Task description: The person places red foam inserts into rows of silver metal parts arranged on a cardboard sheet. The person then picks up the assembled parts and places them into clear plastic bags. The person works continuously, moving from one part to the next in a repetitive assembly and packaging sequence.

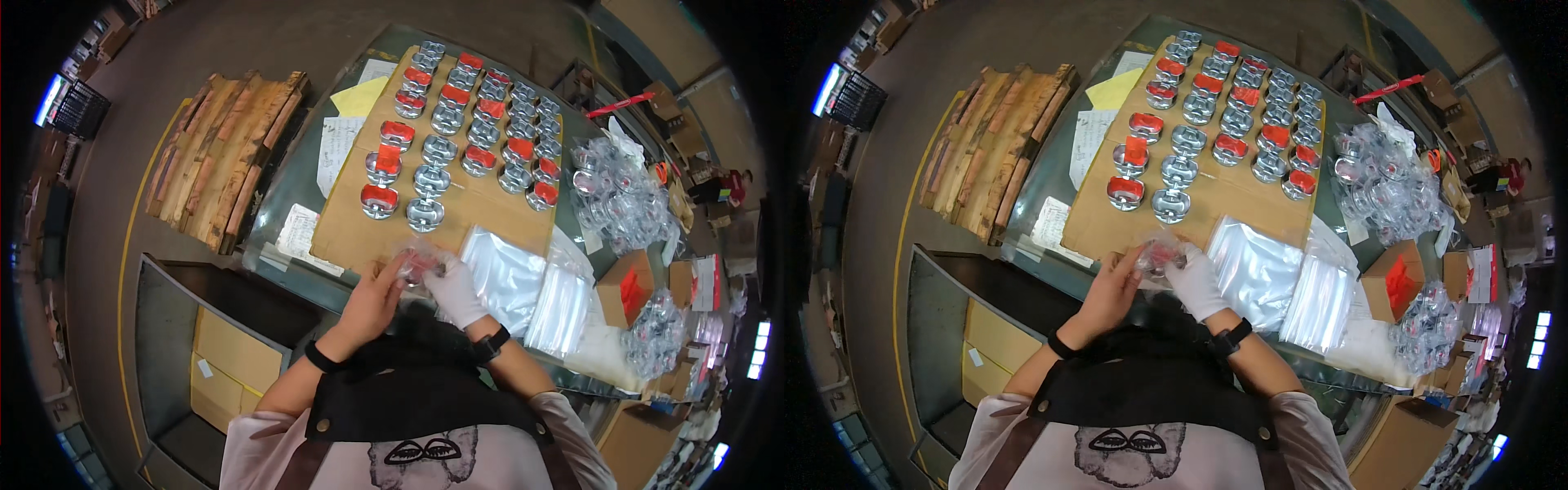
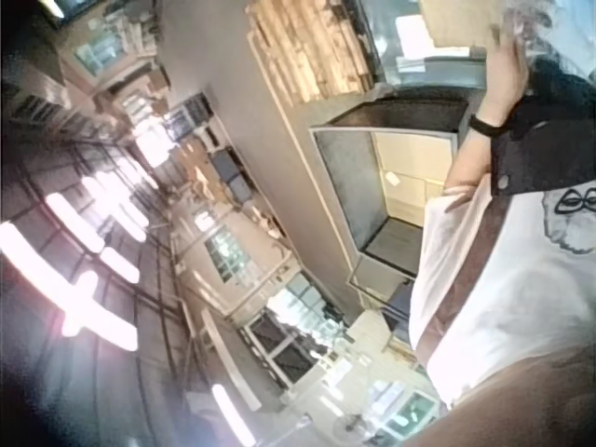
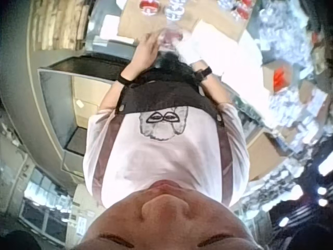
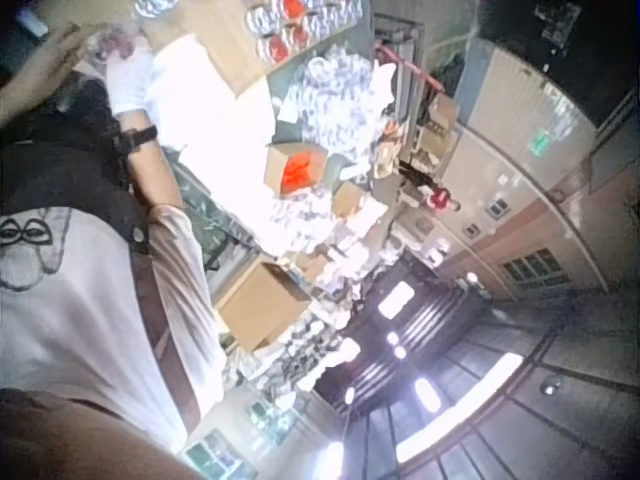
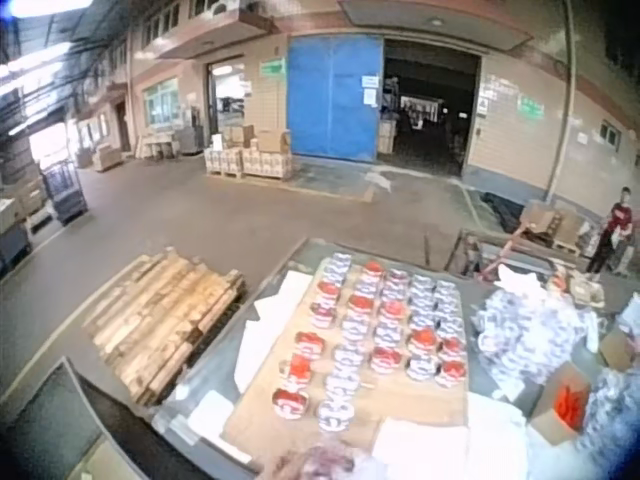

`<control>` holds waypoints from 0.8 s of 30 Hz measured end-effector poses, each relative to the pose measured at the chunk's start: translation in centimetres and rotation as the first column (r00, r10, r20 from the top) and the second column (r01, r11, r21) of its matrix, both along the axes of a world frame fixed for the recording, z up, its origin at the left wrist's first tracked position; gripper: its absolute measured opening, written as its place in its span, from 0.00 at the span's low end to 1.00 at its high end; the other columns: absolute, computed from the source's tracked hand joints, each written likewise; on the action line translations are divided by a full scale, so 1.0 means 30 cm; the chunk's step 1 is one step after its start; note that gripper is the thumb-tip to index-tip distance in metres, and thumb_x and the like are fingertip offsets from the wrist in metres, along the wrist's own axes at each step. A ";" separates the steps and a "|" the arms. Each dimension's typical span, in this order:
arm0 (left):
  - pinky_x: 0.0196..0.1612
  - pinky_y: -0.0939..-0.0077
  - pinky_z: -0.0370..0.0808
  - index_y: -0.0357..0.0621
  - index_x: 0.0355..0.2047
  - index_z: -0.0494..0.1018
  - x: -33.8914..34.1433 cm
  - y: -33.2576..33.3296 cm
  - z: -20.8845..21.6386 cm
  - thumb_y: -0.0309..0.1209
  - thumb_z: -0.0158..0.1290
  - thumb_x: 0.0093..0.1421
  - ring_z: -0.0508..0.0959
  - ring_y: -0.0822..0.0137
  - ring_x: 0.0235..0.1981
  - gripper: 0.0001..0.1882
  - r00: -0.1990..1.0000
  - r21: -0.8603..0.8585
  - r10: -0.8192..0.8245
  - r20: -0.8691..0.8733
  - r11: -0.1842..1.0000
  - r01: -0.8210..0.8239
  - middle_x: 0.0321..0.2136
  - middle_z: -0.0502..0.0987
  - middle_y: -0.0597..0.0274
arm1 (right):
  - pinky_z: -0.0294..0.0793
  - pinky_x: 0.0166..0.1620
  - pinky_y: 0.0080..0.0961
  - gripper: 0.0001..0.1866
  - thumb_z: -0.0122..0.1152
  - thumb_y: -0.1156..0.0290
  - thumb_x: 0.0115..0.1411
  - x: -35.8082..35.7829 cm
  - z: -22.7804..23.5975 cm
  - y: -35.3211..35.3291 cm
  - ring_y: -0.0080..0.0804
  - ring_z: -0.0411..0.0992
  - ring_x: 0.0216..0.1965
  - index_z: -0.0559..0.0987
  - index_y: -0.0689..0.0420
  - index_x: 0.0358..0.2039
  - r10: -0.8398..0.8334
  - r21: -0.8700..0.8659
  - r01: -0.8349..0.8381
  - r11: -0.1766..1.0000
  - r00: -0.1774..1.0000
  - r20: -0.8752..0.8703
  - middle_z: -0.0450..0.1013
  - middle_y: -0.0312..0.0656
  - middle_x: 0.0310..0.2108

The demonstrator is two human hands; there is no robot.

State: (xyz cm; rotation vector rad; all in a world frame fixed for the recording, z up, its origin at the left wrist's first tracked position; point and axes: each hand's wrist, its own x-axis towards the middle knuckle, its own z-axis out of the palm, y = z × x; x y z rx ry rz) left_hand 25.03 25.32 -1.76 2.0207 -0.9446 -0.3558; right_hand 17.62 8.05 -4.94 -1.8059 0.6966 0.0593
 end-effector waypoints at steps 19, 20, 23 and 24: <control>0.36 0.57 0.77 0.47 0.45 0.74 -0.055 -0.063 -0.074 0.36 0.58 0.55 0.77 0.47 0.38 0.17 0.990 0.463 -0.042 0.136 0.886 -0.026 0.40 0.71 0.48 | 0.74 0.31 0.31 0.07 0.57 0.64 0.52 0.198 -0.024 -0.098 0.33 0.75 0.31 0.77 0.52 0.29 0.908 -0.880 -0.470 0.064 0.394 -0.144 0.74 0.37 0.26; 0.37 0.56 0.78 0.47 0.47 0.72 -0.042 -0.047 -0.081 0.33 0.56 0.56 0.77 0.46 0.39 0.17 0.995 0.447 -0.008 0.103 0.894 -0.039 0.42 0.71 0.47 | 0.73 0.25 0.34 0.07 0.57 0.65 0.53 0.188 -0.038 -0.088 0.36 0.76 0.27 0.76 0.53 0.29 0.864 -0.864 -0.486 0.132 0.483 -0.140 0.73 0.40 0.23; 0.43 0.66 0.76 0.42 0.52 0.69 -0.012 0.003 -0.112 0.26 0.54 0.58 0.77 0.58 0.42 0.20 0.993 0.087 0.119 -0.021 0.989 -0.117 0.47 0.72 0.52 | 0.73 0.25 0.37 0.08 0.55 0.65 0.56 0.094 -0.057 -0.060 0.39 0.76 0.25 0.76 0.56 0.29 0.716 -0.819 -0.430 0.379 0.697 -0.034 0.72 0.44 0.21; 0.45 0.70 0.74 0.40 0.54 0.68 -0.012 -0.009 -0.082 0.25 0.53 0.60 0.76 0.63 0.44 0.21 0.952 -0.045 0.170 -0.255 0.981 -0.188 0.48 0.71 0.54 | 0.74 0.29 0.39 0.10 0.55 0.63 0.58 0.069 -0.046 -0.066 0.42 0.76 0.28 0.76 0.57 0.30 0.672 -0.764 -0.442 0.470 0.741 -0.015 0.72 0.46 0.22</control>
